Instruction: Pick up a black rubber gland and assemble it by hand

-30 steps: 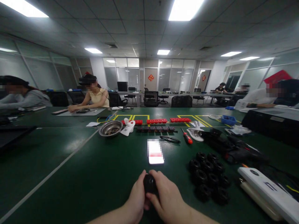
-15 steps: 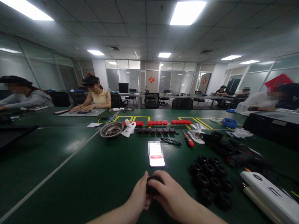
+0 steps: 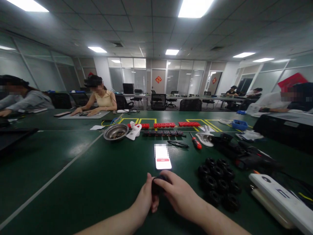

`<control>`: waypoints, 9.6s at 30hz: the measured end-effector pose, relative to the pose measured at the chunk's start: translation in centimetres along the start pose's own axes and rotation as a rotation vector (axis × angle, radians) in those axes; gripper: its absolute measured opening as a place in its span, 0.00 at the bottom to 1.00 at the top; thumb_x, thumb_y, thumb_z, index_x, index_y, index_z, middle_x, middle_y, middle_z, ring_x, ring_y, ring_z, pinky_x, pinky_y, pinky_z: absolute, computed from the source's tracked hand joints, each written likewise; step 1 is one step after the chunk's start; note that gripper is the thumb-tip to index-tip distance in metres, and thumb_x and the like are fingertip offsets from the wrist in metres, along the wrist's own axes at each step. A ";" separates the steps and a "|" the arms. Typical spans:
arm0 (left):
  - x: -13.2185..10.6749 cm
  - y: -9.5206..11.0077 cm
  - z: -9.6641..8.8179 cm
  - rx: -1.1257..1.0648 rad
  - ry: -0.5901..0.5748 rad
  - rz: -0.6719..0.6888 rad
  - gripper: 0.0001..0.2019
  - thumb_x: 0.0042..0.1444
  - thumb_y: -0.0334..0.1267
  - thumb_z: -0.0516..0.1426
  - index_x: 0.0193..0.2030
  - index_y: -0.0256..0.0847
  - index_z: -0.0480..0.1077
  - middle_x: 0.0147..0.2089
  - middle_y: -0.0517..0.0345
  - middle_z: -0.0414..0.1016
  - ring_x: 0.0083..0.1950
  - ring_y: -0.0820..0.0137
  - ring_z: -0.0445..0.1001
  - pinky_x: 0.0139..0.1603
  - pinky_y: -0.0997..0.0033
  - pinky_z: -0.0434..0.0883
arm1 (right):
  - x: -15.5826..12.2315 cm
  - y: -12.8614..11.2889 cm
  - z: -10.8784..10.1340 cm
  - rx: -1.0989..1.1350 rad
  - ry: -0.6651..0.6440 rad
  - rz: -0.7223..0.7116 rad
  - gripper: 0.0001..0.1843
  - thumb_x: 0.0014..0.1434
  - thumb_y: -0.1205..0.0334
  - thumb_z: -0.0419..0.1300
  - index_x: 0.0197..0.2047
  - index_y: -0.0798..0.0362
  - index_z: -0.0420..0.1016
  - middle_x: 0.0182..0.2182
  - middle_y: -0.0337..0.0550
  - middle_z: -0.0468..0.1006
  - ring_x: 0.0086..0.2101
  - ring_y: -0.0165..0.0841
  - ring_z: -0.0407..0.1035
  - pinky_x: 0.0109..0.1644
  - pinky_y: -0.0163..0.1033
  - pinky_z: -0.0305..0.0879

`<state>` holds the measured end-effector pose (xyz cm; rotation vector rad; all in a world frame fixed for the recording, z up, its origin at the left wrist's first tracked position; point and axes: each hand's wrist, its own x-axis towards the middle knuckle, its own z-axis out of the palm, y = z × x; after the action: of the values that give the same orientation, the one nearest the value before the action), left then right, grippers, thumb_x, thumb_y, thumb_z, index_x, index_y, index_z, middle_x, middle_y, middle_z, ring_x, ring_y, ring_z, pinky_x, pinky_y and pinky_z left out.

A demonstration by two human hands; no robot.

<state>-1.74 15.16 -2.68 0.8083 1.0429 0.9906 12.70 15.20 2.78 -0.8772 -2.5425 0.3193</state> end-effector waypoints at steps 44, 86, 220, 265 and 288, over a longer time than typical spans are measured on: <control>-0.9 2.2 0.1 0.063 -0.119 -0.018 0.22 0.46 0.53 0.55 0.39 0.38 0.58 0.21 0.64 0.64 0.19 0.76 0.65 0.17 0.78 0.63 | -0.1 0.7 1.2 0.178 0.185 0.428 0.18 0.54 0.56 0.54 0.47 0.53 0.64 0.34 0.45 0.72 0.33 0.36 0.67 0.36 0.40 0.64; -0.2 2.6 -1.4 -0.089 -0.359 -0.127 0.21 0.50 0.49 0.55 0.45 0.37 0.60 0.34 0.52 0.69 0.28 0.71 0.73 0.26 0.73 0.69 | -0.1 1.2 0.9 0.054 0.198 -0.025 0.20 0.53 0.60 0.58 0.50 0.53 0.62 0.43 0.47 0.70 0.43 0.37 0.62 0.47 0.45 0.59; 0.0 2.5 -1.1 0.246 -0.123 0.182 0.22 0.46 0.50 0.56 0.42 0.34 0.63 0.33 0.54 0.71 0.29 0.69 0.71 0.32 0.69 0.65 | 0.2 2.0 0.9 0.287 0.133 0.333 0.11 0.56 0.61 0.53 0.44 0.53 0.66 0.31 0.41 0.73 0.29 0.32 0.66 0.32 0.36 0.61; 0.7 2.0 -1.3 0.318 -0.082 0.220 0.18 0.49 0.44 0.55 0.44 0.34 0.63 0.37 0.52 0.71 0.32 0.69 0.73 0.31 0.71 0.66 | 0.4 3.7 1.6 0.531 0.088 0.374 0.17 0.51 0.62 0.58 0.46 0.53 0.68 0.31 0.41 0.73 0.30 0.31 0.66 0.34 0.36 0.63; 0.4 2.5 -1.2 0.301 -0.047 0.180 0.18 0.50 0.44 0.54 0.43 0.33 0.63 0.34 0.53 0.72 0.30 0.69 0.73 0.30 0.71 0.67 | 0.5 3.2 1.0 0.490 0.059 0.348 0.16 0.53 0.63 0.57 0.47 0.52 0.68 0.32 0.40 0.74 0.30 0.31 0.66 0.34 0.35 0.62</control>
<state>-3.45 16.47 -0.96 1.1840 1.1077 0.9724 13.61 17.92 0.94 -1.0959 -2.1020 0.9578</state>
